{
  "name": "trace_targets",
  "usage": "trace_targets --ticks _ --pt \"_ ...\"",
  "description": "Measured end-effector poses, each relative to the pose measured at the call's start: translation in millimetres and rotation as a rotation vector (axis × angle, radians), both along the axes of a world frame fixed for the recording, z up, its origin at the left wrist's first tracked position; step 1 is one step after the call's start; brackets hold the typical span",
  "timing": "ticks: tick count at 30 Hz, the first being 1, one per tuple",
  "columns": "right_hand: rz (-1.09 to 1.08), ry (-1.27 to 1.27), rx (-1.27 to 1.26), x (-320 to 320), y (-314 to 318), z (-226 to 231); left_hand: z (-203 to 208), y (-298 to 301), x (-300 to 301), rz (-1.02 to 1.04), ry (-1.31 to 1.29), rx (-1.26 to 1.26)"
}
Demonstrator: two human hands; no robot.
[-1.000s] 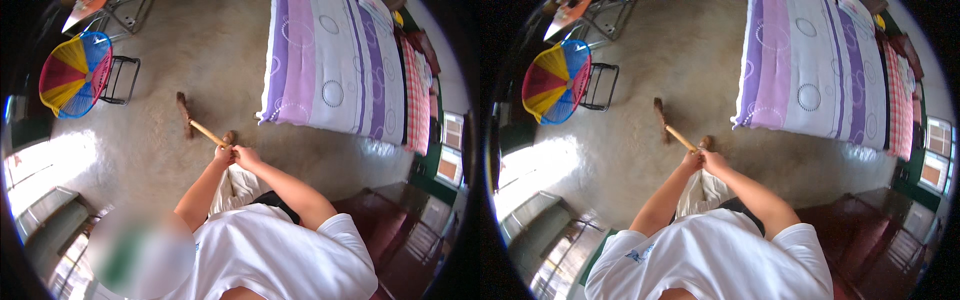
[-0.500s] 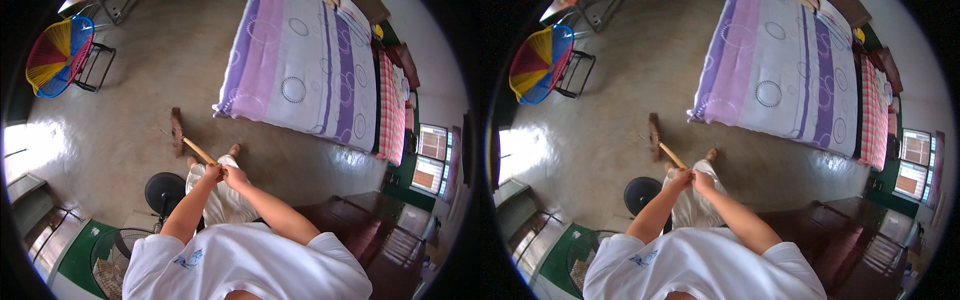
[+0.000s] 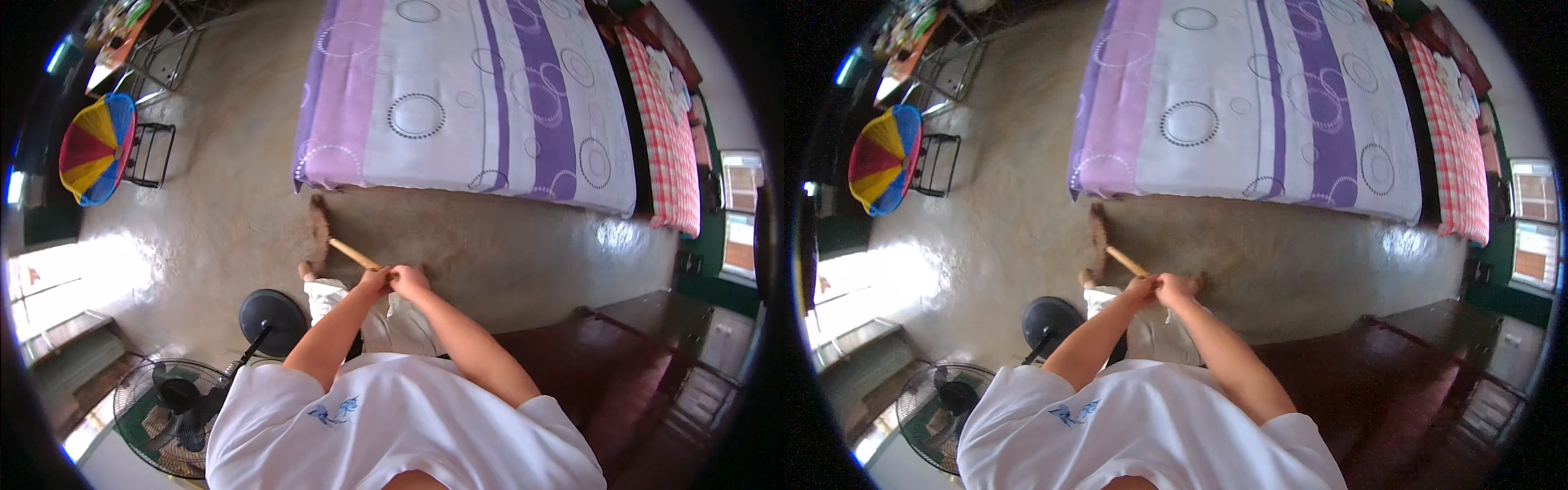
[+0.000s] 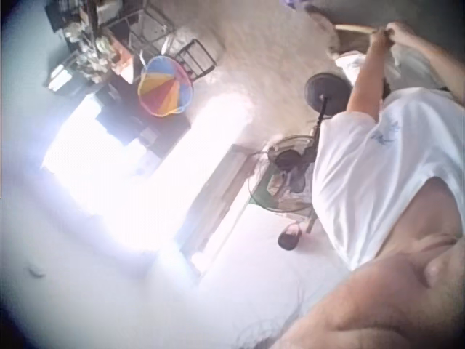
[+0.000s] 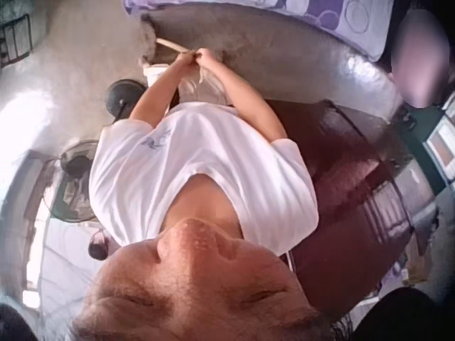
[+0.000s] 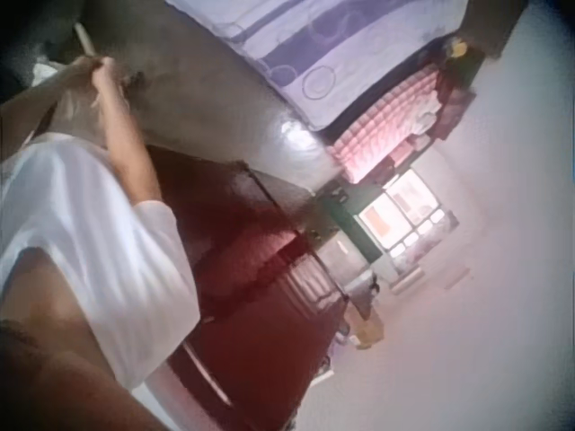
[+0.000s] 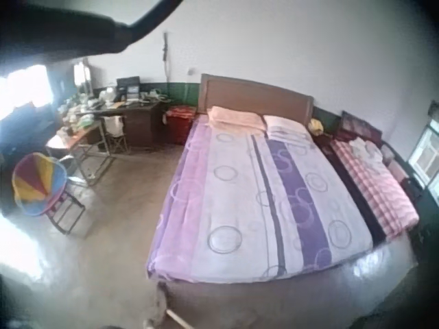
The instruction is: The person sweeps the concrete floor of a bedroom using a traditional straw broom. They move around furniture, including beds, a fan, and a rocking chair, sweeping debris across the floor.
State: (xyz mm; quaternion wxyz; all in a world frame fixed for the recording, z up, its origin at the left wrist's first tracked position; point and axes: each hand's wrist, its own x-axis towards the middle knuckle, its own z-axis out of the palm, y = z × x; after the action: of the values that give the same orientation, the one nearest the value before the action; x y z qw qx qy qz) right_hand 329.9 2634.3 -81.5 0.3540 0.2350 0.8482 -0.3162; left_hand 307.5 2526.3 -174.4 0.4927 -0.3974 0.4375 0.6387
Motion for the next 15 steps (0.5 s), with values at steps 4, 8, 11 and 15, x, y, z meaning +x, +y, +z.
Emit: trace_targets --ticks 4,8,11,15 --pt "-0.165 -0.029 0.1 55 106 12 24 118 37 -0.258 -0.017 0.021" --pt "-0.158 0.083 0.131 95 167 26 15 195 67 -0.377 0.021 -0.025" --pt "-0.122 0.129 0.077 106 193 32 11 218 81 -0.367 -0.101 0.006" --pt "-0.146 0.069 -0.021 99 204 41 7 217 82 -0.347 -0.189 0.04"
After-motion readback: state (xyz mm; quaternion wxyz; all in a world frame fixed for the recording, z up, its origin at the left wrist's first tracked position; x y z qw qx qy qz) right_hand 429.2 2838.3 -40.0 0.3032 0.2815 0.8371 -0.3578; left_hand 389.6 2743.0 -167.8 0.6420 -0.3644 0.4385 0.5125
